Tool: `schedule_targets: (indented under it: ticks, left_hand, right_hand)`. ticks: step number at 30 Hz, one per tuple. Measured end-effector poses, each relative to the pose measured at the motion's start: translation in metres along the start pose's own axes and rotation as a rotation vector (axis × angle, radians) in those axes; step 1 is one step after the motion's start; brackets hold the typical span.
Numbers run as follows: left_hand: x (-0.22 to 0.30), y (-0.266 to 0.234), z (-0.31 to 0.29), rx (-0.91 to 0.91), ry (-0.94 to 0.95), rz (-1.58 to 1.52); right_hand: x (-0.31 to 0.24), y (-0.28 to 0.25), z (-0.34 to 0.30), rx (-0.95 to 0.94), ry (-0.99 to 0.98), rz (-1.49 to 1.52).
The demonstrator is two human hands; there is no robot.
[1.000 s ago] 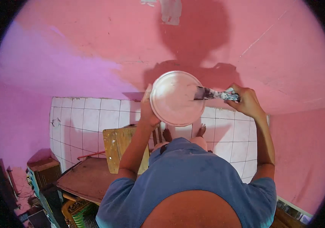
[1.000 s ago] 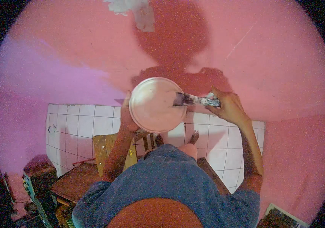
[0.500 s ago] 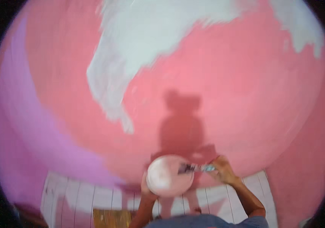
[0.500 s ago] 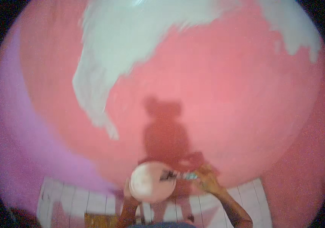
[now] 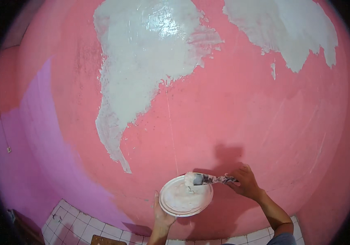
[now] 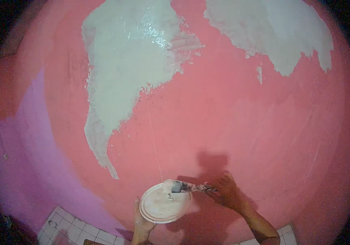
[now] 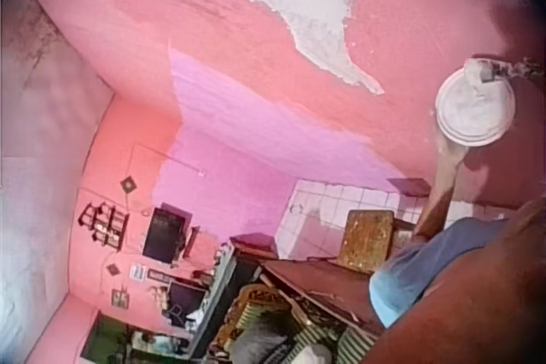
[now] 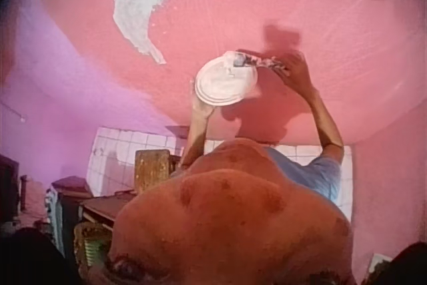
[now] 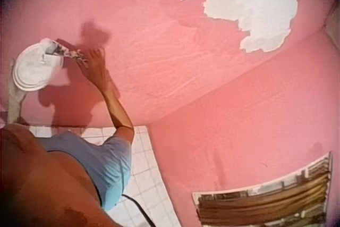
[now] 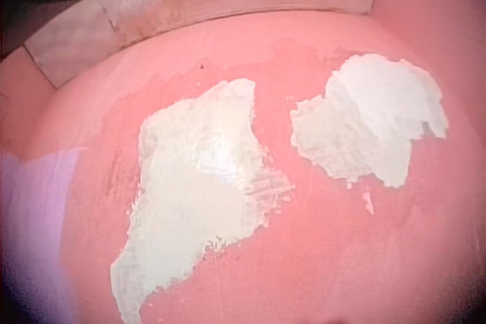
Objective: The person applies white putty to a pink wall using a putty knife and a small bucket. They scoop putty from the bucket onto the knife and spread it over several patches on the wall.
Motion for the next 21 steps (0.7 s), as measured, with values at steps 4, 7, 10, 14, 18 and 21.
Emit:
schedule_targets:
  ticks: [4, 7, 10, 14, 18, 21]
  left_hand:
    - [0.0, 0.032, -0.003, -0.04, 0.01, 0.025]
    - [-0.003, 0.041, -0.005, -0.083, -0.005, 0.022]
    - [-0.008, 0.046, -0.003, -0.17, -0.036, -0.057]
    - [-0.006, 0.063, 0.006, -0.265, -0.077, -0.186]
    - [0.01, 0.092, 0.021, -0.341, -0.041, -0.127]
    - [0.02, 0.126, 0.031, -0.385, -0.045, -0.154]
  right_hand:
    - [0.007, -0.02, 0.009, 0.006, 0.034, 0.03]
    - [0.004, -0.028, 0.01, 0.026, -0.007, 0.017]
    - [0.003, -0.032, 0.011, 0.034, -0.023, -0.017]
    - [0.012, -0.046, 0.024, 0.06, -0.002, 0.031]
    - [0.002, -0.076, 0.058, 0.164, -0.143, -0.086]
    - [0.013, -0.09, 0.082, 0.09, -0.04, -0.271]
Point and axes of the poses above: each hand's wrist, its own z-axis towards the middle knuckle, its own y-axis out of the palm, x = y × z, the point moved 9 cm from there along z, towards the middle knuckle, and after that the axes turned 5 degrees about z, right-handed, at the moved point
